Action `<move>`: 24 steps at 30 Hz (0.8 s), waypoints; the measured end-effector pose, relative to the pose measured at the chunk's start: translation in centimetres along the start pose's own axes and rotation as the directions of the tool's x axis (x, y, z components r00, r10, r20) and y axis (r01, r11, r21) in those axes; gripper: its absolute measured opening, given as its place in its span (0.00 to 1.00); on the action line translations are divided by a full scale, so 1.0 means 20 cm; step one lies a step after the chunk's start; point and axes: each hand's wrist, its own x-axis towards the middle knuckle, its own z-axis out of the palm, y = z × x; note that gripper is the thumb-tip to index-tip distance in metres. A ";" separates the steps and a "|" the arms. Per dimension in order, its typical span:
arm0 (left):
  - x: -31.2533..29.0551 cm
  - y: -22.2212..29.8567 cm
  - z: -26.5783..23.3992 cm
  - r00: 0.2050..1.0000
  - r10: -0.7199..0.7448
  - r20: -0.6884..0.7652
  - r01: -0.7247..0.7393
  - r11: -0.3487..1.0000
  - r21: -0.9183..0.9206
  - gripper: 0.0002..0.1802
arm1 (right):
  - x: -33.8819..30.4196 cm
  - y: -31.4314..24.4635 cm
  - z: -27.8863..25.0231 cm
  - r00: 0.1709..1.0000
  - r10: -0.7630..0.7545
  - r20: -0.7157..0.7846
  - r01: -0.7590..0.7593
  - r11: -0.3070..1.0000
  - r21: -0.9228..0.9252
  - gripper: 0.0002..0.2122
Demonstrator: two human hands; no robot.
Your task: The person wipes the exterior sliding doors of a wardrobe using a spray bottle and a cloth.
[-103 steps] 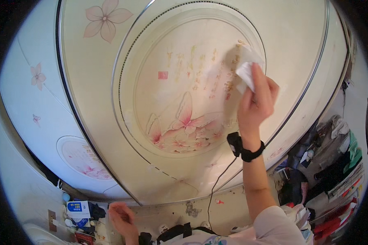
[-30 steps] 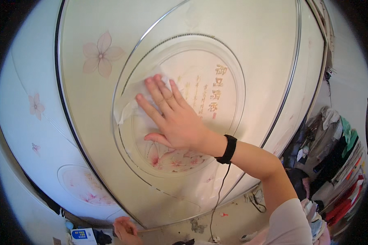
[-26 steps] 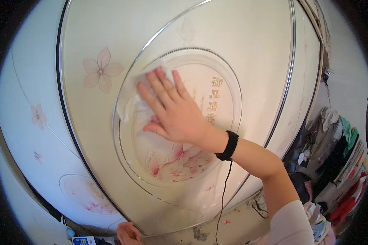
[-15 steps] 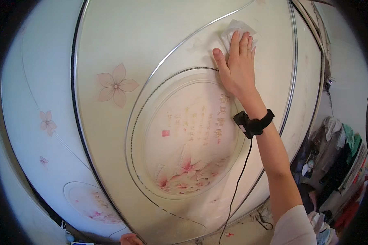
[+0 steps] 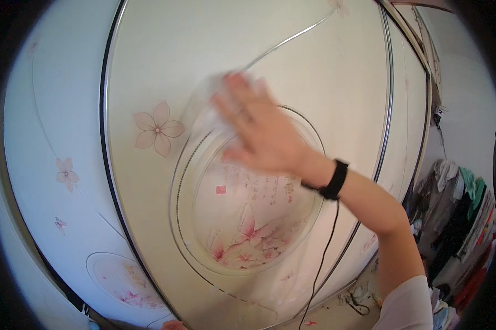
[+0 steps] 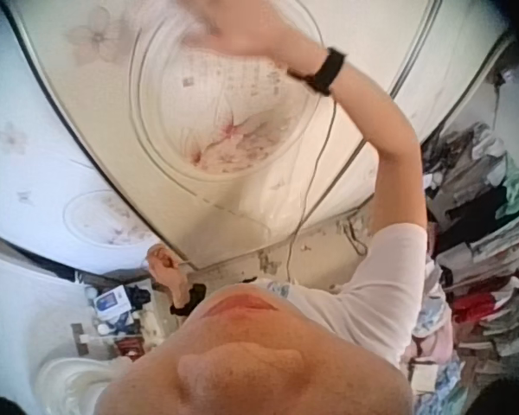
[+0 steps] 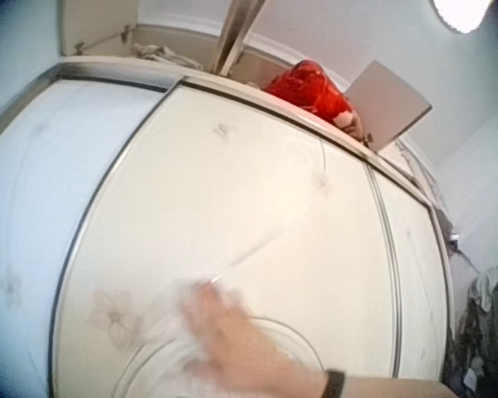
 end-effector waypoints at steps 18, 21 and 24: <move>0.00 -0.04 0.00 0.990 -0.129 -0.053 0.125 0.990 -0.067 0.24 | -0.01 -0.15 -0.01 0.975 -0.167 0.148 0.152 0.982 0.111 0.41; 0.04 -0.07 0.00 0.996 -0.076 -0.037 0.075 0.997 -0.036 0.25 | -0.01 -0.12 -0.02 0.960 -0.216 0.179 0.197 0.973 0.121 0.40; 0.04 -0.09 -0.02 0.999 -0.038 -0.022 0.037 0.999 -0.026 0.25 | 0.06 0.09 -0.07 0.999 -0.050 0.014 0.049 0.999 0.014 0.36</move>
